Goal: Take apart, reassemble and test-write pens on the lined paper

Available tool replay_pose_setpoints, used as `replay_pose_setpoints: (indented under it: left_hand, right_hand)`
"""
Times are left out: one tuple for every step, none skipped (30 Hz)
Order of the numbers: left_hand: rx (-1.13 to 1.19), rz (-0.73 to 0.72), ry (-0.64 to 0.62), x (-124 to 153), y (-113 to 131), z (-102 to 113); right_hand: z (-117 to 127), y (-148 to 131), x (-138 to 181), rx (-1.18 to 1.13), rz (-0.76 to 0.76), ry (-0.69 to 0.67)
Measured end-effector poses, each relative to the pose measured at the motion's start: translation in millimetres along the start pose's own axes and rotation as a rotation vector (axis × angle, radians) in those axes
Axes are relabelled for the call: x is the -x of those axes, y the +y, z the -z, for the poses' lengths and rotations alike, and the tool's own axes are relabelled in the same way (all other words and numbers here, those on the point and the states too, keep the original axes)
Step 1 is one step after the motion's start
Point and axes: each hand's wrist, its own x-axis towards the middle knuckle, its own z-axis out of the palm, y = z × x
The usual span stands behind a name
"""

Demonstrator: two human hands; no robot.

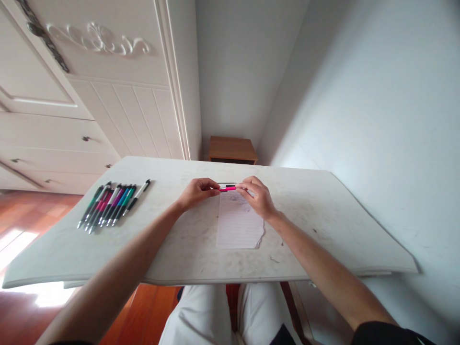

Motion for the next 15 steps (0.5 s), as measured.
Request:
replay_pose_setpoints:
  left_hand:
    - [0.0, 0.001, -0.001, 0.0, 0.2, 0.1]
    - [0.001, 0.001, -0.004, -0.1, 0.4, 0.2]
    - [0.005, 0.001, -0.008, -0.1, 0.6, 0.2]
    - [0.011, 0.002, -0.013, -0.1, 0.8, 0.2]
    - [0.019, 0.004, -0.019, -0.1, 0.9, 0.2]
    - [0.029, 0.006, -0.023, -0.1, 1.1, 0.1]
    - [0.04, 0.008, -0.025, 0.0, 1.2, 0.1]
    - [0.052, 0.009, -0.025, 0.2, 1.5, 0.0]
    - [0.067, 0.009, -0.023, 0.4, 1.9, -0.1]
    - [0.086, 0.01, -0.024, 0.7, 2.5, 0.0]
    - [0.109, 0.01, -0.025, 1.0, 3.3, 0.2]
    - [0.134, 0.009, -0.026, 1.2, 4.2, 0.6]
    - [0.159, 0.008, -0.027, 1.5, 5.4, 1.1]
    - [0.182, 0.006, -0.026, 1.7, 6.6, 1.6]
    - [0.2, 0.005, -0.023, 1.9, 7.8, 2.3]
  right_hand:
    - [-0.2, -0.6, 0.0, -0.007, 0.001, 0.002]
    - [-0.4, -1.0, 0.0, -0.015, 0.002, 0.005]
    - [-0.6, -1.3, 0.0, -0.022, 0.004, 0.008]
    - [-0.8, -1.4, 0.0, -0.027, 0.004, 0.011]
    - [-0.8, -1.4, 0.0, -0.03, 0.001, 0.013]
    - [-0.8, -1.3, 0.0, -0.032, -0.001, 0.013]
    - [-0.6, -1.1, 0.0, -0.032, -0.004, 0.013]
    - [-0.2, -1.0, 0.0, -0.033, -0.004, 0.014]
    - [0.2, -0.9, 0.0, -0.033, -0.001, 0.013]
    - [0.8, -0.9, 0.0, -0.032, 0.004, 0.013]
    - [1.5, -0.9, 0.0, -0.029, 0.013, 0.009]
    - [2.3, -0.7, -0.1, -0.025, 0.021, 0.005]
    - [3.0, -0.3, -0.2, -0.018, 0.026, -0.001]
    - [3.6, 0.6, -0.2, -0.009, 0.03, -0.003]
    - [4.1, 2.1, -0.3, 0.001, 0.029, 0.0]
